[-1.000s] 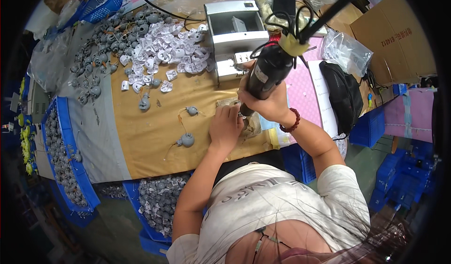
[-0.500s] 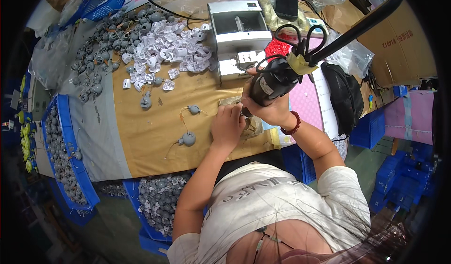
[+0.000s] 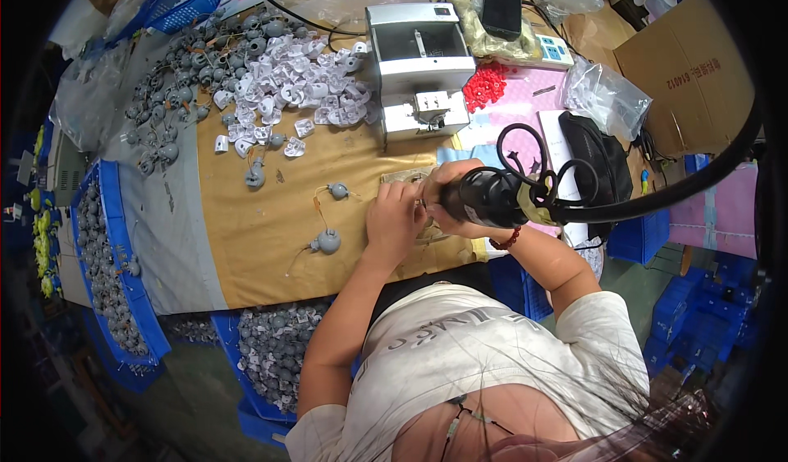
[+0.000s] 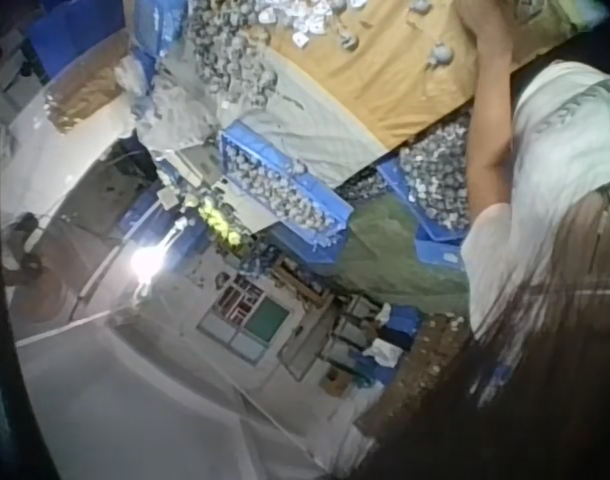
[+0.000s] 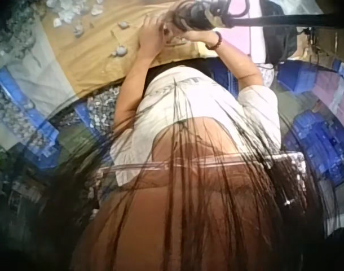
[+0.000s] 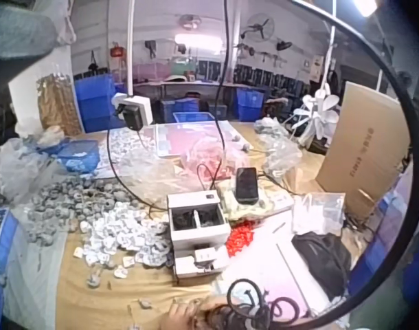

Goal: Assemble small plastic components at a factory workbench using an electric screwdriver.

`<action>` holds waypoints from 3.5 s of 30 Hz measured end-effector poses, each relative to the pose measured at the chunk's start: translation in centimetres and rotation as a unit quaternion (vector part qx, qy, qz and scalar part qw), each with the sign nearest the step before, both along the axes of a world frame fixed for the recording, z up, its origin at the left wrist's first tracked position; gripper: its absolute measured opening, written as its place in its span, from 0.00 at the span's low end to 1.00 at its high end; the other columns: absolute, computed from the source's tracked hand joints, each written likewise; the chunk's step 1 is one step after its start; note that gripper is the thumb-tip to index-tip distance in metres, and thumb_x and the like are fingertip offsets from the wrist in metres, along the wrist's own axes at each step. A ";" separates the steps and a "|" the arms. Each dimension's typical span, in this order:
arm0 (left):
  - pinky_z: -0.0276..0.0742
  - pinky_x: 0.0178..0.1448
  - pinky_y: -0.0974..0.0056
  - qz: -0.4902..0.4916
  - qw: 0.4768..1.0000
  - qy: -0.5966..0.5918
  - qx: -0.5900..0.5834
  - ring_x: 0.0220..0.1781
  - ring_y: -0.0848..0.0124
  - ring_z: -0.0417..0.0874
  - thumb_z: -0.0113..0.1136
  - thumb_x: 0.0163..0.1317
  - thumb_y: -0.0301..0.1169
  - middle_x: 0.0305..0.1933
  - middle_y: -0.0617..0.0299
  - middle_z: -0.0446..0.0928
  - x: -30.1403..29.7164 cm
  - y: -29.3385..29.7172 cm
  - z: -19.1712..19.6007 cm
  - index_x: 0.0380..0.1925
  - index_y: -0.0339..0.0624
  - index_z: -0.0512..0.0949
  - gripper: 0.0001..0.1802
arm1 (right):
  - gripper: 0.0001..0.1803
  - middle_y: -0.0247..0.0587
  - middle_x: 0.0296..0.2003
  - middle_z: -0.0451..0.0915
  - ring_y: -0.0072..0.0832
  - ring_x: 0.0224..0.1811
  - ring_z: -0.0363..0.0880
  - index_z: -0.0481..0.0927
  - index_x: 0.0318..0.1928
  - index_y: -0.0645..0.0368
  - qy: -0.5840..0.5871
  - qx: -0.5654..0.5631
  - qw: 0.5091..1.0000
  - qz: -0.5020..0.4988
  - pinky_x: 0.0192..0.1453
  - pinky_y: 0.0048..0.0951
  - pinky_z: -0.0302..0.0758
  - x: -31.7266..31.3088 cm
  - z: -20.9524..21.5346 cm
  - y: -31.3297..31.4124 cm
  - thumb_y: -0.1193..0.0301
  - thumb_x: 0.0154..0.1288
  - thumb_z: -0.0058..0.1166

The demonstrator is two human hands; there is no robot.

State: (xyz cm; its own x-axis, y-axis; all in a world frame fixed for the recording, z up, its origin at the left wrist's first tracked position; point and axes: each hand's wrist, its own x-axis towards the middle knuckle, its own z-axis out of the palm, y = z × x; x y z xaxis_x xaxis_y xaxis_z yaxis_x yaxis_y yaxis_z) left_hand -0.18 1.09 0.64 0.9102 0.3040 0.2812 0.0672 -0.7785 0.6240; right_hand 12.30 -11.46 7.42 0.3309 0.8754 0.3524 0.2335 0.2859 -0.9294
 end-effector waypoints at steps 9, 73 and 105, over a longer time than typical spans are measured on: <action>0.78 0.46 0.51 0.006 1.000 -0.006 0.012 0.47 0.55 0.78 0.69 0.46 0.25 0.41 0.58 0.76 0.2 -0.2 -0.1 0.48 0.47 0.75 0.25 | 0.17 0.33 0.34 0.79 0.22 0.37 0.79 0.73 0.47 0.56 0.070 0.018 0.995 -0.064 0.44 0.30 0.78 -1.0 0.1 0.2 0.81 0.60 0.63; 0.75 0.60 0.51 0.042 0.997 -0.054 -0.041 0.57 0.52 0.79 0.71 0.53 0.25 0.48 0.53 0.82 -0.7 -1.8 -1.7 0.46 0.40 0.78 0.19 | 0.09 0.36 0.27 0.82 0.21 0.32 0.81 0.78 0.46 0.66 0.141 -0.145 0.954 -0.220 0.39 0.24 0.78 0.4 -6.3 2.3 0.72 0.77 0.52; 0.78 0.53 0.55 0.449 0.877 0.160 -0.053 0.46 0.53 0.84 0.63 0.65 0.28 0.44 0.47 0.82 -39.0 6.8 -3.2 0.48 0.34 0.80 0.14 | 0.19 0.51 0.49 0.81 0.46 0.51 0.79 0.80 0.59 0.57 -0.474 -0.262 0.795 -0.274 0.57 0.43 0.75 21.8 -13.8 -8.6 0.75 0.68 0.58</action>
State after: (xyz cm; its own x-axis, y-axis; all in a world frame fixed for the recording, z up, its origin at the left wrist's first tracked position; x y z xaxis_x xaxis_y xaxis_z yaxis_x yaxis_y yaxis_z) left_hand -39.22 7.88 -2.54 0.3176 0.9481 -0.0187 0.8094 -0.2607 0.5262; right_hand 34.07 -20.08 -6.40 0.5162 0.8001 0.3056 0.8558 -0.4682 -0.2198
